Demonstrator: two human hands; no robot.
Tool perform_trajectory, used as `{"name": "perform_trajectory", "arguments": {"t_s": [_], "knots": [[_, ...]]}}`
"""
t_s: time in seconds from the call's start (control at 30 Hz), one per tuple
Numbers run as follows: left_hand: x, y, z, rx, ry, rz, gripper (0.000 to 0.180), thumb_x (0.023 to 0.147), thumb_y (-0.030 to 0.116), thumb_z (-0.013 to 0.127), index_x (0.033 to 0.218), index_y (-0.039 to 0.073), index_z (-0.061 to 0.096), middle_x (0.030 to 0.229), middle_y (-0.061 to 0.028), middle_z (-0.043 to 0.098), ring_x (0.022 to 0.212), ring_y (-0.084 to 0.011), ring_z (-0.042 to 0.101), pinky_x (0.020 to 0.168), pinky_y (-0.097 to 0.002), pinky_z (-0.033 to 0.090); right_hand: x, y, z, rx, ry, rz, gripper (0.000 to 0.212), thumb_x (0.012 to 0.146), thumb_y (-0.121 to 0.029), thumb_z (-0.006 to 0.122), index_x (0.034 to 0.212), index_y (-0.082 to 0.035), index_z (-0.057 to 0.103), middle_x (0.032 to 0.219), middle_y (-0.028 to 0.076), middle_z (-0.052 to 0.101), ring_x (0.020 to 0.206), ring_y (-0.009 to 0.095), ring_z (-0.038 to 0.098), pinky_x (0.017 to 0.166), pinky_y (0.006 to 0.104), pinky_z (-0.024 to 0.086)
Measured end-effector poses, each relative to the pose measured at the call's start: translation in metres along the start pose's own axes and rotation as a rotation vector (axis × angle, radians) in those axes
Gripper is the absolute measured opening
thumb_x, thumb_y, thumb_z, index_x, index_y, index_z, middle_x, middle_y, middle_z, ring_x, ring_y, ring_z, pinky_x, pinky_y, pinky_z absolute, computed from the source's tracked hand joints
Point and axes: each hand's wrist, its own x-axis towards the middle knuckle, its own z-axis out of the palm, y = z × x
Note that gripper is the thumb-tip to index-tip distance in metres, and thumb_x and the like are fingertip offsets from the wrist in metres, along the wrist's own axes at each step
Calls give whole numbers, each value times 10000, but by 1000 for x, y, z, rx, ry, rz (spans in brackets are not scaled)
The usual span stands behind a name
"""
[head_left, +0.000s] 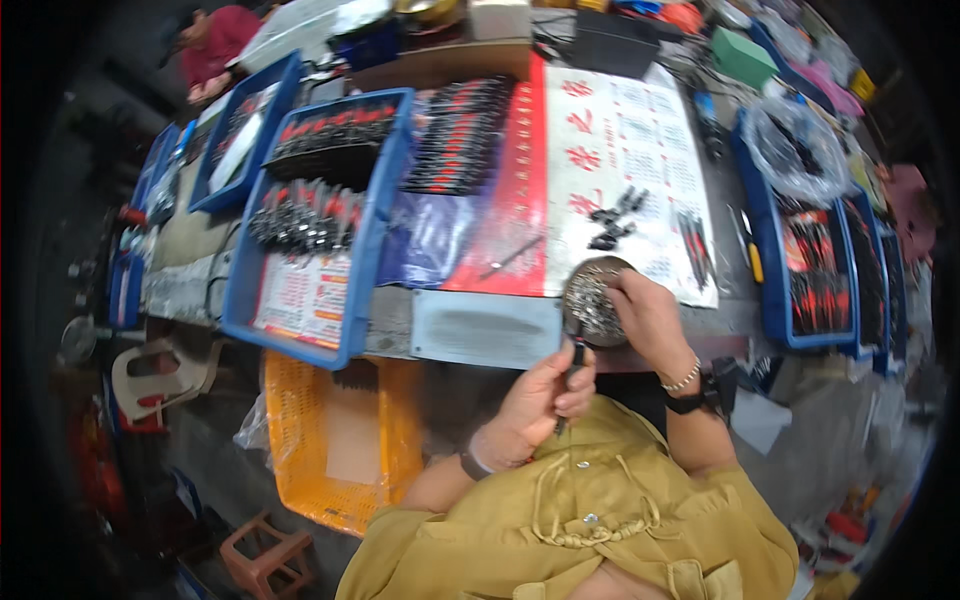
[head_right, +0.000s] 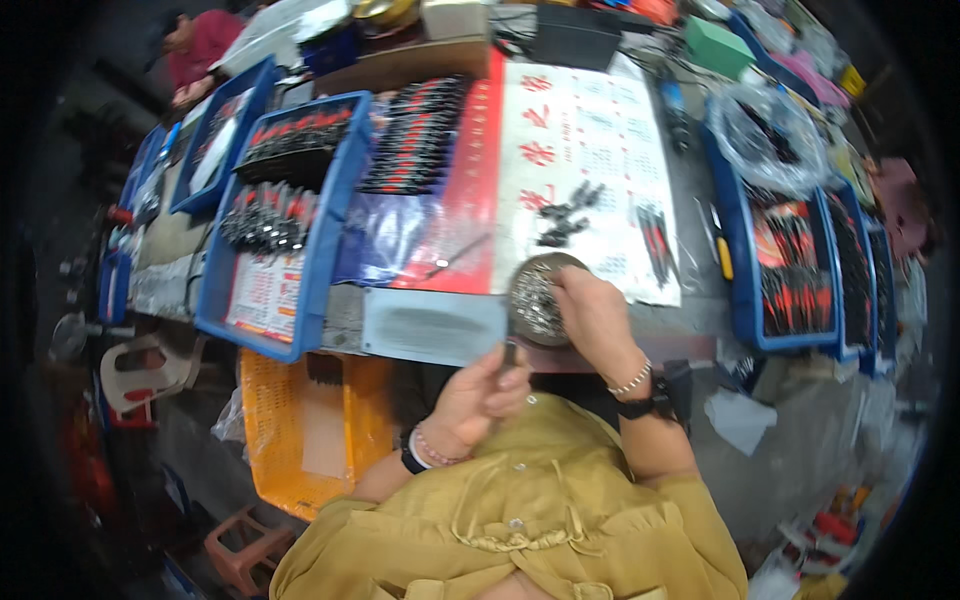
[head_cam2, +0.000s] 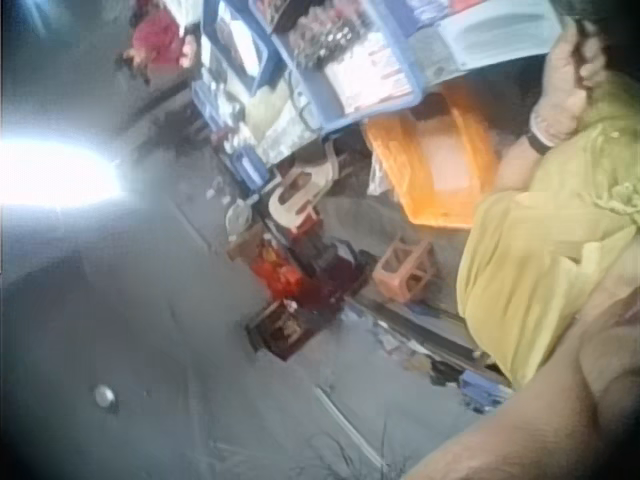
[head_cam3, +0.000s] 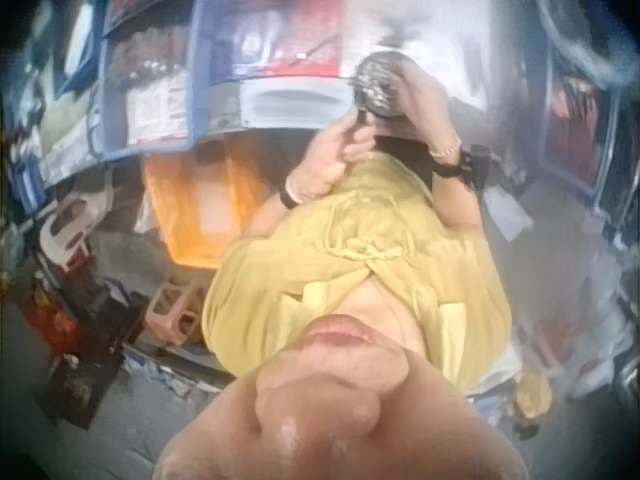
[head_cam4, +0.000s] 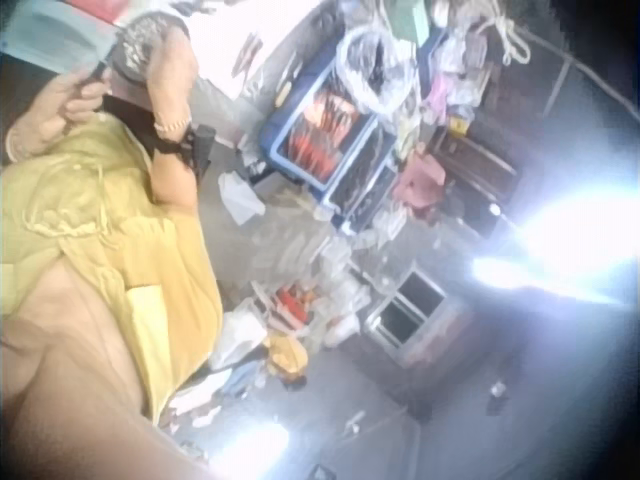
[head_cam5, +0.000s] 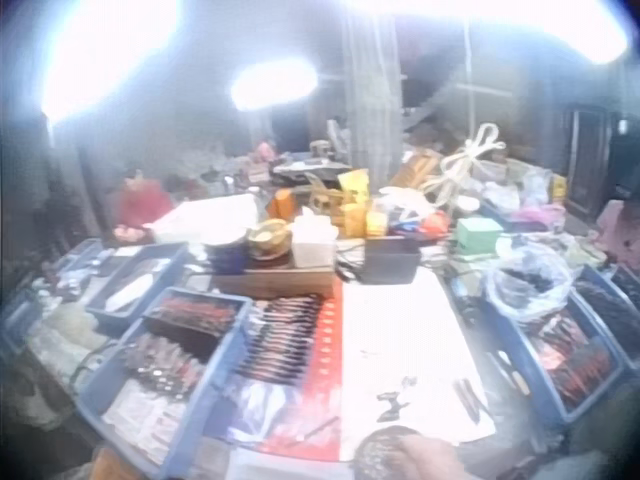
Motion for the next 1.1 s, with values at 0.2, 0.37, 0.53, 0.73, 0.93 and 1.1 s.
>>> {"name": "perform_trajectory", "arguments": {"t_s": [0.2, 0.37, 0.53, 0.73, 0.93, 1.1], "knots": [[2, -1, -6, 10, -52, -1, 269, 986, 325, 443, 1068, 80, 518, 765, 19, 449, 530, -62, 371, 486, -201, 296, -1, -4, -3, 134, 5, 43, 91, 839, -29, 585, 916, 17, 604, 690, 153, 605, 574, 215, 581, 550, 305, 448], [2, -2, -5, 12, -37, -3, 272, 994, 321, 429, 1060, 76, 524, 761, 19, 451, 518, -56, 364, 478, -196, 293, -4, 0, 0, 301, -26, 167, 138, 834, -21, 584, 966, 1, 614, 737, 172, 642, 631, 285, 637, 578, 334, 482], [1, -2, -3, 32, -38, -4, 287, 994, 336, 429, 1055, 74, 528, 751, 21, 451, 511, -48, 354, 470, -190, 288, -6, 3, -2, 504, -1, 188, 113, 862, 9, 578, 969, 42, 597, 734, 65, 656, 672, 100, 638, 597, 223, 497], [2, -3, 1, 54, -43, 1, 289, 994, 342, 427, 1051, 80, 535, 747, 25, 454, 509, -47, 351, 473, -190, 287, -13, -6, -12, 643, 54, 226, 61, 900, -16, 551, 891, 42, 571, 749, 77, 637, 656, 91, 605, 611, 218, 495], [3, -3, 5, 13, 23, -21, 300, 986, 355, 442, 1042, 76, 536, 746, 22, 465, 508, -59, 362, 473, -200, 296, -20, -27, -27, 640, 66, 87, 43, 837, 20, 583, 872, 41, 570, 835, 69, 588, 753, 127, 543, 690, 242, 447], [3, -4, 3, 83, 139, 6, 284, 960, 363, 502, 1042, 93, 533, 744, 27, 470, 507, -58, 371, 462, -193, 309, -30, -41, -33, 583, 28, -33, 66, 788, 37, 604, 848, 31, 579, 858, 104, 598, 765, 176, 578, 685, 270, 465]]}}
